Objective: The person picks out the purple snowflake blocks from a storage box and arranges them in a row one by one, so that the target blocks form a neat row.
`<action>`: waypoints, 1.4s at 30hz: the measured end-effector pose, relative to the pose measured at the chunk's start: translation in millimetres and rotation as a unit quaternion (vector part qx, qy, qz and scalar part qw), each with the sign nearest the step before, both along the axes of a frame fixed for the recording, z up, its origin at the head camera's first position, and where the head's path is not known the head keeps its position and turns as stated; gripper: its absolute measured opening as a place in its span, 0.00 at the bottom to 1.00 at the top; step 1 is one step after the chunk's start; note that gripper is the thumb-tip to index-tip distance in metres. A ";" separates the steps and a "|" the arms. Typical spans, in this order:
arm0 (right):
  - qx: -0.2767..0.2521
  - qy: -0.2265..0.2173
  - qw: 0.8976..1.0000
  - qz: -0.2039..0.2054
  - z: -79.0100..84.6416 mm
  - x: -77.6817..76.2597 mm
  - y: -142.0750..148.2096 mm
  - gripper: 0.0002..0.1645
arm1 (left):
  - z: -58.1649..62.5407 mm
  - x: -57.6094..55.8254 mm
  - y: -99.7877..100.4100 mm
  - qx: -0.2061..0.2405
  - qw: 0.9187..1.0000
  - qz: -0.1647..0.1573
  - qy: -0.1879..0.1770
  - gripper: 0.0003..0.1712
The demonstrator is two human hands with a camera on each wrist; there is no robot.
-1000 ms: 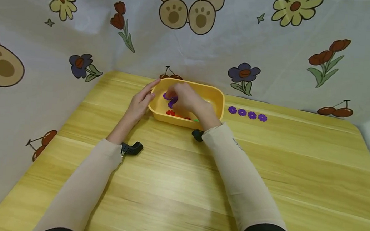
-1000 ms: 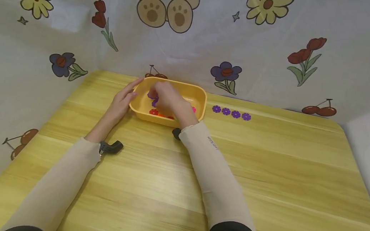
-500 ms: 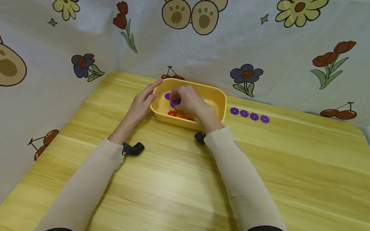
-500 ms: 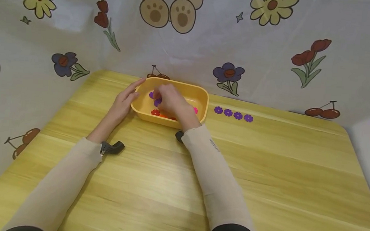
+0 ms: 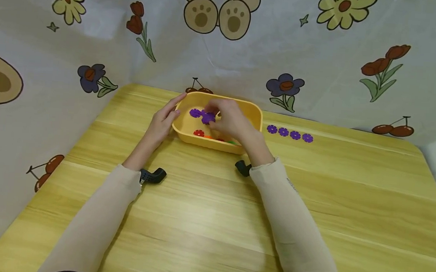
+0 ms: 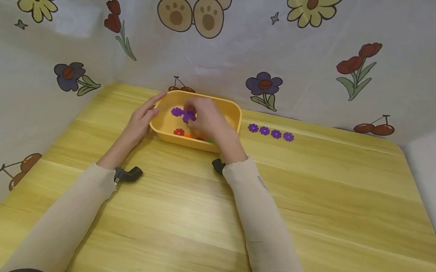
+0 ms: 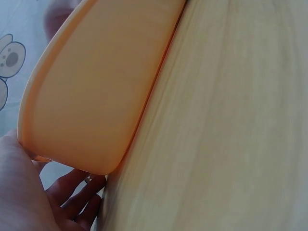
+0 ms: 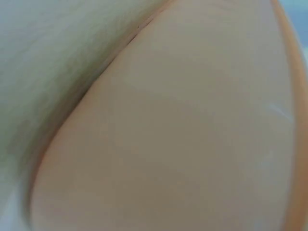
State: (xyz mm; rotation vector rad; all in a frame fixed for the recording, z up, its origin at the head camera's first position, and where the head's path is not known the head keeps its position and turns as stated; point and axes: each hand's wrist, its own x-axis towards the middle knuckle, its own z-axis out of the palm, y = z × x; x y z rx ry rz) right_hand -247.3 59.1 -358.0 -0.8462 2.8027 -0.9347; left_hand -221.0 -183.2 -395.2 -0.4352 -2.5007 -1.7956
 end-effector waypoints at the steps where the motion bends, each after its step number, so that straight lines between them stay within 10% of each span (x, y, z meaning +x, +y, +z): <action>1: -0.005 0.004 1.000 -0.002 -0.1 1.9 2.6 0.21 | -0.1 -0.1 0.2 0.001 1.000 0.000 0.000 0.30; 42: -0.088 0.129 0.984 -0.088 5.3 37.1 128.5 0.21 | 2.5 2.6 3.1 -0.012 1.000 0.008 -0.005 0.30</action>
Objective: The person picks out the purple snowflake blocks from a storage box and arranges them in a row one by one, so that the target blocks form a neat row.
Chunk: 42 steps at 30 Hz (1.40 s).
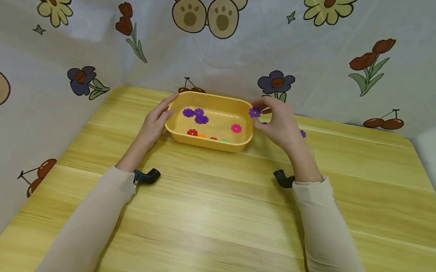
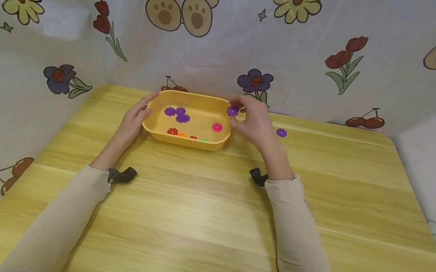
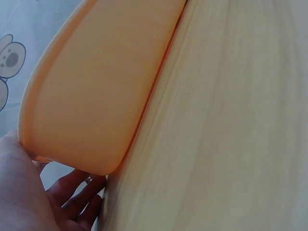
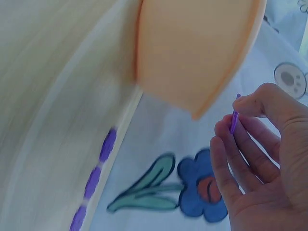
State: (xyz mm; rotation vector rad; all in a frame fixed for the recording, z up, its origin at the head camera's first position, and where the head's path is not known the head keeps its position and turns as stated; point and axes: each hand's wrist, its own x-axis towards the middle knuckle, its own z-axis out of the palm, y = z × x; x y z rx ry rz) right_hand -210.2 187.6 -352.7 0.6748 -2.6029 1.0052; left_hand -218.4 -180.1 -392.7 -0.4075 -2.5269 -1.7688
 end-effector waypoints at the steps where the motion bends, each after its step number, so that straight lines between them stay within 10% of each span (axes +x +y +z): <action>1: -0.002 -0.004 1.000 -0.006 -0.8 0.9 5.3 0.21 | -0.2 0.1 -0.1 -0.001 1.000 -0.001 0.000 0.30; 19: -0.008 -0.070 0.993 -0.091 -14.9 11.9 97.0 0.22 | 3.2 2.8 0.7 -0.012 1.000 0.002 -0.007 0.30; 28: 0.024 -0.107 0.982 -0.153 -16.3 19.1 131.1 0.21 | -13.4 -7.7 -3.0 -0.006 1.000 0.007 -0.005 0.31; 42: 0.062 -0.174 0.969 -0.165 -28.6 21.1 156.6 0.20 | 0.2 1.7 1.8 -0.008 1.000 -0.003 -0.007 0.31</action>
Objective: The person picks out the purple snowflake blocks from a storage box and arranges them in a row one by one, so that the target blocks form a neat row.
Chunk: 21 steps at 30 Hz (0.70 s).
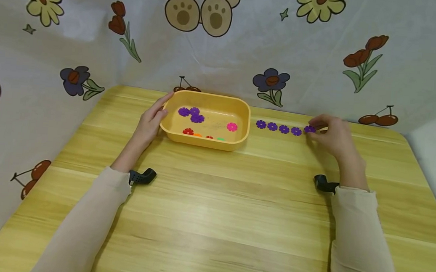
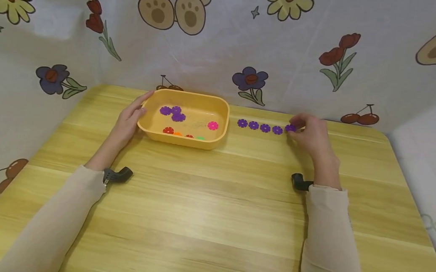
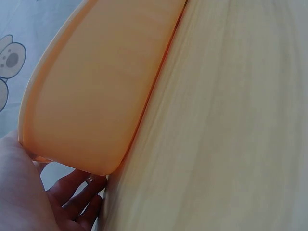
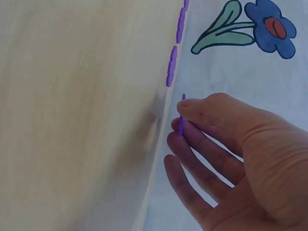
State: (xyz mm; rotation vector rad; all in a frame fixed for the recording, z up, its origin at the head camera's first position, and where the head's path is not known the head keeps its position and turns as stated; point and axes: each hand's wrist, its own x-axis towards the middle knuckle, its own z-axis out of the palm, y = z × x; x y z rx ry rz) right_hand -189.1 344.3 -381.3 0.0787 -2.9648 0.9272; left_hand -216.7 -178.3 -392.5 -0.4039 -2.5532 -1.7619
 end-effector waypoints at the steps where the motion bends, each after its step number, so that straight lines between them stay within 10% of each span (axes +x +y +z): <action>1: 0.003 -0.007 1.000 0.002 -0.6 -0.6 0.1 0.20 | 1.0 0.4 0.0 -0.001 1.000 0.002 0.000 0.31; 21: -0.004 -0.012 1.000 0.004 1.9 0.2 -0.8 0.20 | -1.2 -3.0 0.4 0.007 1.000 0.003 -0.005 0.31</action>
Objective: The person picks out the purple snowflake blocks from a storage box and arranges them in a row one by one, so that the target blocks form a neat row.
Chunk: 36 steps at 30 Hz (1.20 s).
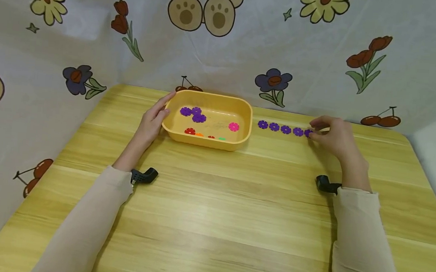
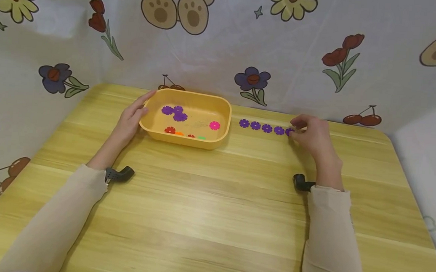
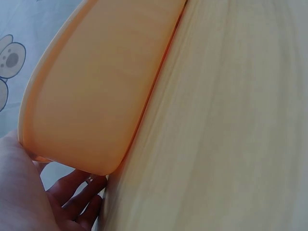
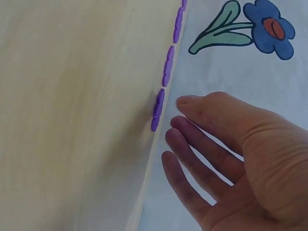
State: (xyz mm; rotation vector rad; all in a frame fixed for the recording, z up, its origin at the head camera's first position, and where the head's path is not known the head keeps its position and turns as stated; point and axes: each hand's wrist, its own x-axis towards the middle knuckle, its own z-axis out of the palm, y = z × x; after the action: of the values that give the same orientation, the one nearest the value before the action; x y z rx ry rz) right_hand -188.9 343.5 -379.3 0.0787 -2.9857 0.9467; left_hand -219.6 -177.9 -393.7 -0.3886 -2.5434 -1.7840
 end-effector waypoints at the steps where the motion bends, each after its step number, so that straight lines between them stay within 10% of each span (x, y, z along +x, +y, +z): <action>1: 0.000 0.004 1.000 -0.001 0.9 0.3 -1.0 0.19 | -0.3 0.0 -0.1 0.001 1.000 0.000 -0.001 0.31; 25: -0.020 0.115 0.992 0.049 23.6 -17.4 -93.2 0.12 | 0.1 -1.0 -1.1 0.009 1.000 -0.001 0.004 0.30; 36: -0.038 0.125 0.989 0.074 33.6 -28.9 -137.3 0.12 | -32.6 -21.8 -11.4 0.010 1.000 0.002 0.025 0.30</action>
State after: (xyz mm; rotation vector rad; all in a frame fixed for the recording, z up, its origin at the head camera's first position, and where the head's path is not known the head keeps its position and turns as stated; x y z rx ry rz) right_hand -217.8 206.2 -345.8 0.3930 -2.7402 0.9813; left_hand -241.5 -189.3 -426.3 -0.4208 -2.4878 -1.7742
